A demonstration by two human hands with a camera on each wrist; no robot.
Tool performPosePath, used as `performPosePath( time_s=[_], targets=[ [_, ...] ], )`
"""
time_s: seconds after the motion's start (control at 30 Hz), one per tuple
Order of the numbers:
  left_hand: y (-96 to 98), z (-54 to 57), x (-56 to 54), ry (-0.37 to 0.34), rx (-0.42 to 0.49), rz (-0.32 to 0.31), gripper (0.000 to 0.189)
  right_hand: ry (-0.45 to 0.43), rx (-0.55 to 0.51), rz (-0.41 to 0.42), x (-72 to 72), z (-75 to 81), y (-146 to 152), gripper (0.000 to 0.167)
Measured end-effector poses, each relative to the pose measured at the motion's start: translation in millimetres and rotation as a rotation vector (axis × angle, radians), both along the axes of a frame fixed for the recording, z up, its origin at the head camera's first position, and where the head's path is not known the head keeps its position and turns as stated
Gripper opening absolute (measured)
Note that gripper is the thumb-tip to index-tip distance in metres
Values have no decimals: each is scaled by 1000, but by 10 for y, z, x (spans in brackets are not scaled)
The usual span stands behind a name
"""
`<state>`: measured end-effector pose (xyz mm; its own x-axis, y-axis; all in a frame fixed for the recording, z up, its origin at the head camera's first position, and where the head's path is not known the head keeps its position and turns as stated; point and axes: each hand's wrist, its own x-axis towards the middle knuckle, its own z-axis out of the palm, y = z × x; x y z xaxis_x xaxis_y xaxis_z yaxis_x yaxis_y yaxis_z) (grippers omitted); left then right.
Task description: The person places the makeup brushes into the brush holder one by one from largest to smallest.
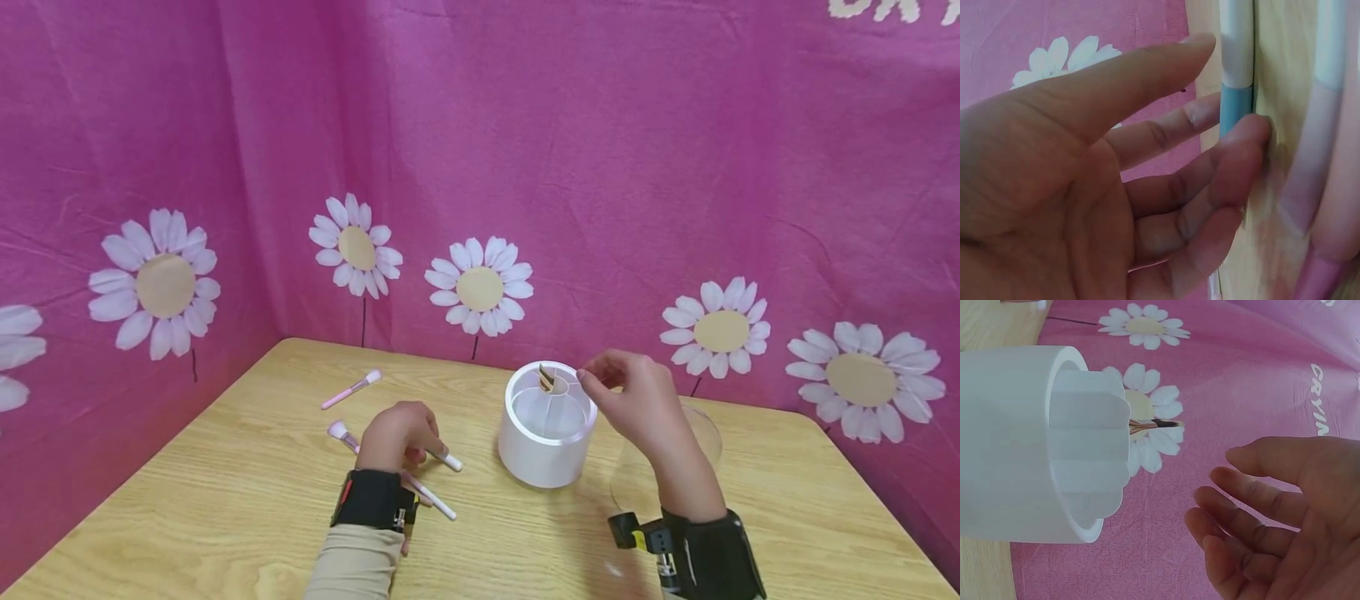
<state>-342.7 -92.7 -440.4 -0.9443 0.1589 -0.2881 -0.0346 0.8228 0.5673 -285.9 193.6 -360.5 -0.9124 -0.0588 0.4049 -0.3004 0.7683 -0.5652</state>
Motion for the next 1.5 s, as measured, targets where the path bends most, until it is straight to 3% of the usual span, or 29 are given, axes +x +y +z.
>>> performPosePath(
  time_s=[0.4,0.63,0.73,0.83,1.0,1.1,1.33,1.5],
  targets=[
    [30,7,-27,24,-79,-16,25,-10,23,6,8,3,-20,14],
    [-3,-4,-50,241,-139,-68,20,-28,26,0,6,2,-15,14],
    [-12,14,-82,253,-61,-50,13,-34,26,1,7,0,-9,15],
    [-1,39,-130,253,58,10,11,-37,25,1,6,-2,-1,15],
    [77,84,-190,386,213,102,33,-46,19,3,8,-2,7,15],
    [138,135,-182,450,298,118,42,-50,18,2,10,0,5,15],
    [346,311,-120,563,450,41,23,-32,19,4,19,7,-12,15],
    [536,433,-9,583,503,-65,20,-1,-12,19,15,4,-26,17]
  ],
)
